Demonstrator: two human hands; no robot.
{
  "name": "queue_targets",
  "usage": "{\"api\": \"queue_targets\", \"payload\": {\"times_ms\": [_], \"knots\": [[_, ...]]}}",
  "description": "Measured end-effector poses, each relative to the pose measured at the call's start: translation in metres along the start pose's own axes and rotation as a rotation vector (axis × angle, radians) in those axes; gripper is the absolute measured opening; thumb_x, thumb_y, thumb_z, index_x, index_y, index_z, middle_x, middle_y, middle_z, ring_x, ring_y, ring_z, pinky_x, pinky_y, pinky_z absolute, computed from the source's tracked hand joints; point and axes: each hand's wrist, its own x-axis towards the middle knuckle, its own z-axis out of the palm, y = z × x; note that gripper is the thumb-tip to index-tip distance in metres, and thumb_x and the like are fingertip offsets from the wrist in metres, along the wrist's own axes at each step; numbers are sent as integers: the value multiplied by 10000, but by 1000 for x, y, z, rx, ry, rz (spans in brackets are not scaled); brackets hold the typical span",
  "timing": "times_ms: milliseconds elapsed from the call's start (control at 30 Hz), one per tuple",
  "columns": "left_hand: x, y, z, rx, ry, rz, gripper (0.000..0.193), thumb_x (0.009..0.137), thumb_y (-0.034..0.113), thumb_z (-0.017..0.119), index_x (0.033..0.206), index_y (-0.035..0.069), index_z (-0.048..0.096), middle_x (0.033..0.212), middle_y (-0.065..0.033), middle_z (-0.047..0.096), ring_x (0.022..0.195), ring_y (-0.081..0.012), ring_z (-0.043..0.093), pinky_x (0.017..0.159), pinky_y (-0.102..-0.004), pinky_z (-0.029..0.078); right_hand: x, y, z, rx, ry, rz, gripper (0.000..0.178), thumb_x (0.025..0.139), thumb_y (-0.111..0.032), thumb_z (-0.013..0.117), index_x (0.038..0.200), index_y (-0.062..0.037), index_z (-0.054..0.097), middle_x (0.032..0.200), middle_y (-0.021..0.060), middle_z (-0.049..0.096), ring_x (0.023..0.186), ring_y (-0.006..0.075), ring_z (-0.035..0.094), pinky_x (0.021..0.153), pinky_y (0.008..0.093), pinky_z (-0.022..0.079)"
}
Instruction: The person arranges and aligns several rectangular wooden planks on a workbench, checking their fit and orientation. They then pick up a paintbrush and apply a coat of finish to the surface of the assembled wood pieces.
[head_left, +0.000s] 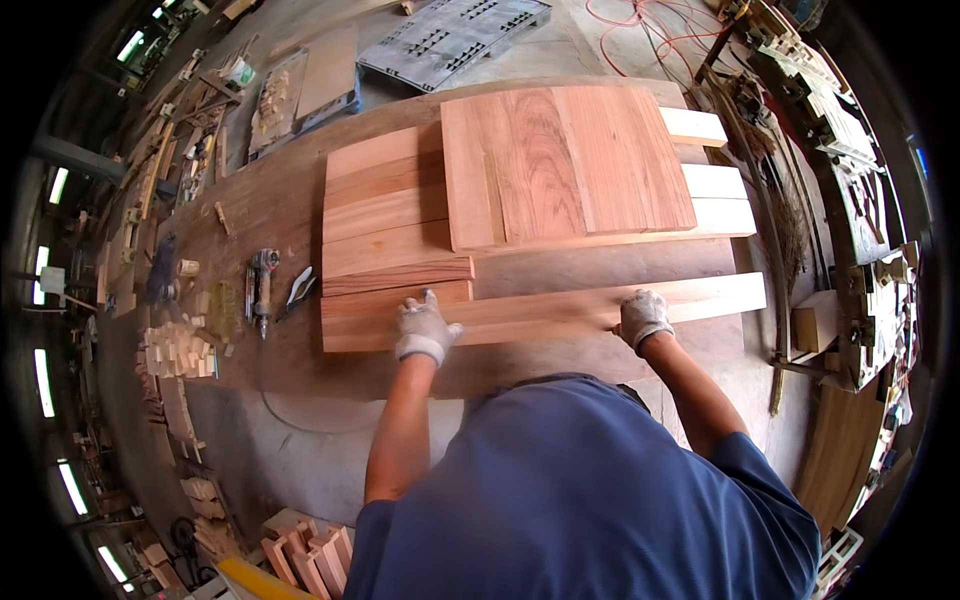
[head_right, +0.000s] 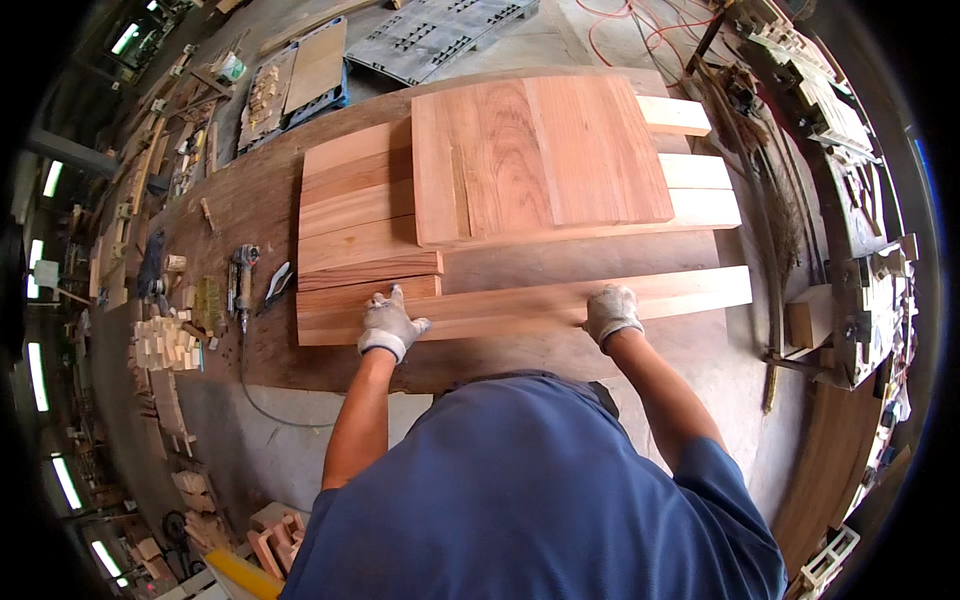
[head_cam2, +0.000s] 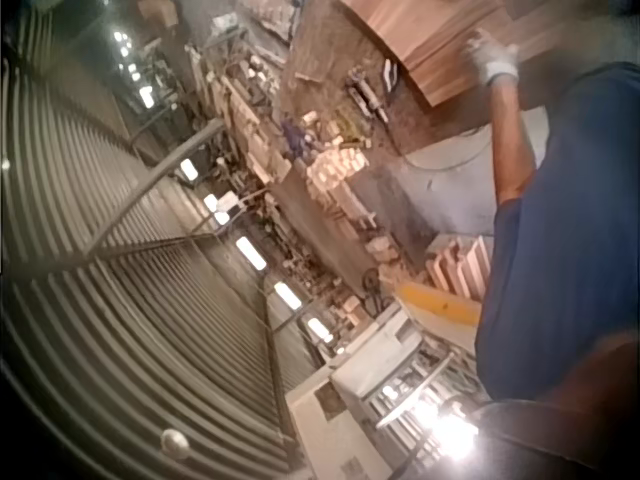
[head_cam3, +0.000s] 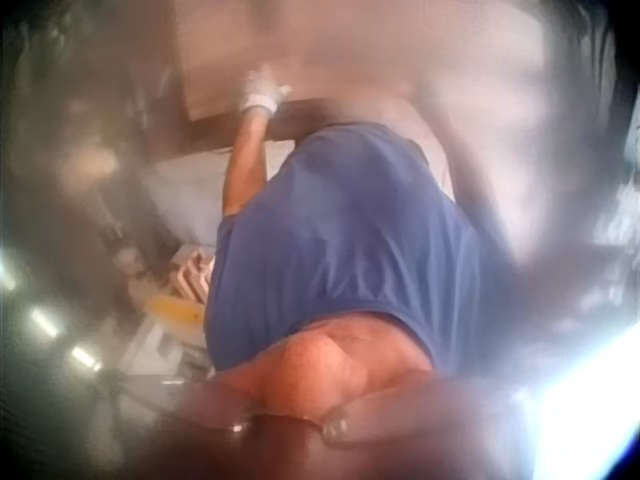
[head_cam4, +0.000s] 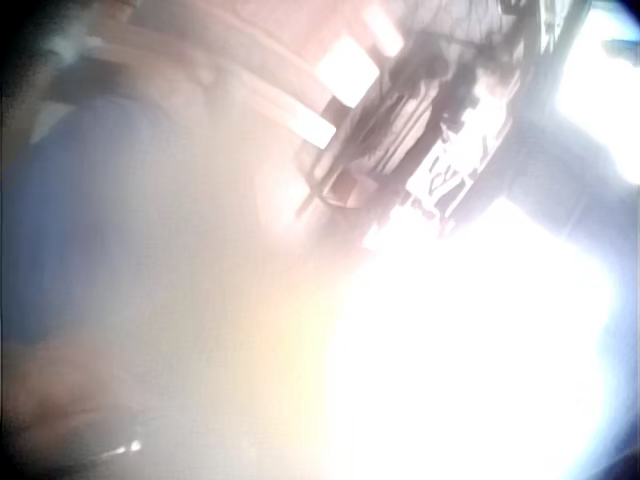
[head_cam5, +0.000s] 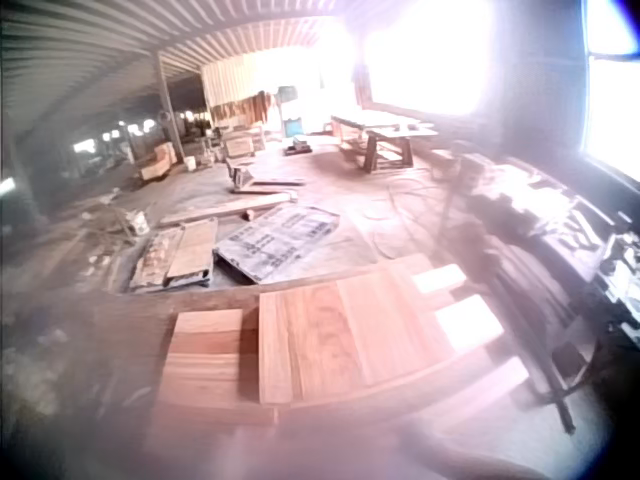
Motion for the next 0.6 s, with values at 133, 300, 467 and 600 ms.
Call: {"api": "queue_targets", "payload": {"times_ms": [133,300,467,600], "knots": [[-1,2,0,27,17,9,1071,853,626,798,1662,82,353,1537,-289,490,1431,-430,489,1200,-491,413,-2,1,1,-9,7,0,564,828,-606,826,1046,-85,818,1121,177,750,1065,330,721,901,446,583],[-4,3,-6,-14,18,7,1032,850,598,812,1643,80,403,1513,-295,511,1431,-442,480,1201,-513,390,3,2,7,-15,2,1,565,826,-605,828,1053,-88,818,1111,172,747,1064,329,721,903,446,584],[-6,5,-8,-19,-12,13,1061,842,610,813,1645,60,389,1531,-308,499,1446,-455,464,1218,-514,367,1,1,4,-32,0,-6,573,824,-621,823,1050,-95,821,1124,176,743,1076,333,716,904,450,582],[-3,3,-4,-21,-6,20,1078,844,611,812,1649,47,369,1563,-316,475,1461,-465,447,1235,-514,345,2,1,6,-88,25,-2,525,847,-635,796,1076,-164,833,1087,116,769,1047,290,736,834,430,589]]}}
